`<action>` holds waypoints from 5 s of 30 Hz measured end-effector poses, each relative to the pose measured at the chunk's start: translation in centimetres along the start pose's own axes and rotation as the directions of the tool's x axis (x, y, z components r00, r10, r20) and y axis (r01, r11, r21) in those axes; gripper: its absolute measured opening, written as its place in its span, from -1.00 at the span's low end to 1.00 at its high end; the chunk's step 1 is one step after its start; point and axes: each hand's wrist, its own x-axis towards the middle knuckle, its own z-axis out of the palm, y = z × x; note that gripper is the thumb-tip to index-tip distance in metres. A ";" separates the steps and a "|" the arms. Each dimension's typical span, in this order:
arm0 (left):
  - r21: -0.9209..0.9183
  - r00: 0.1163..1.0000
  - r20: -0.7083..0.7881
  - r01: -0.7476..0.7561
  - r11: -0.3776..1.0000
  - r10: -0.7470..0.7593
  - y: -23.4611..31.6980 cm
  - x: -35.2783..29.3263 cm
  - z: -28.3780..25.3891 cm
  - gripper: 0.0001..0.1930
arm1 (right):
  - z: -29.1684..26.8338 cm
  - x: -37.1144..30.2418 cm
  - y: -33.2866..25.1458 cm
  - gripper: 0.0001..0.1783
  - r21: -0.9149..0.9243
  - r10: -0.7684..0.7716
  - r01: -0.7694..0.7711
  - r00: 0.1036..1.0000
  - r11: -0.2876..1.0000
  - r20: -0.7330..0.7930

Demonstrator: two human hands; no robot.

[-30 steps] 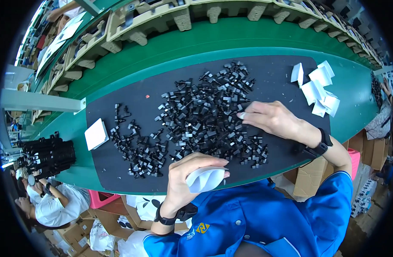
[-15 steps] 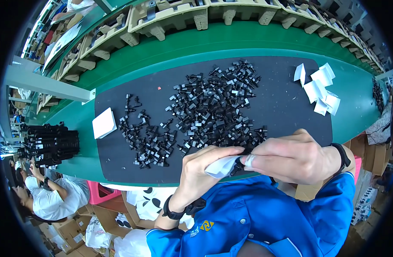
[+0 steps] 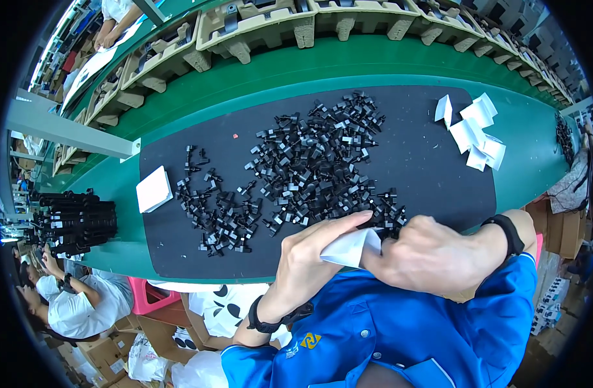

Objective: The person picks up a small black component and places it inside a white paper sleeve by hand, then folds the sleeve closed and sets it on a stack. This process is repeated multiple times throughout the video.

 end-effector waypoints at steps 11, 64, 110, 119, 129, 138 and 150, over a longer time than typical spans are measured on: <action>-0.314 0.955 -0.161 0.191 0.930 -0.251 -1.3 0.3 -0.6 -0.07 | -0.3 1.5 2.6 -0.76 -0.056 -0.001 -0.012 0.976 0.998 -0.219; -0.133 0.967 -0.246 -0.098 0.986 0.063 -0.2 0.8 2.1 -0.63 | 6.1 -0.8 5.2 -0.82 0.512 0.261 0.177 0.696 0.840 -0.669; -0.660 0.773 -0.312 0.243 0.711 -0.553 -1.6 0.6 -10.1 -0.59 | -9.0 4.0 22.0 -0.65 0.080 0.397 -0.609 0.406 0.789 -0.823; -0.652 0.882 0.247 0.458 0.604 -0.401 0.4 2.0 -7.0 -0.61 | 2.3 8.5 4.3 -0.63 0.197 0.171 -0.019 0.580 0.980 -0.796; -0.696 0.885 0.342 0.465 0.547 -0.317 2.5 -0.8 -5.6 -0.63 | 1.2 4.5 -0.4 -0.70 -0.155 -0.063 -0.138 0.512 0.978 -0.857; -0.352 0.937 0.230 0.333 0.875 -0.265 1.0 -2.2 -5.0 -0.66 | 0.8 3.2 -3.3 -0.77 0.058 0.114 -0.099 0.777 0.993 -0.619; -0.008 0.918 0.335 0.227 0.974 -0.212 0.7 -1.3 -5.5 -0.50 | 1.7 2.7 -1.5 -0.78 0.564 0.144 0.058 0.940 0.824 -0.308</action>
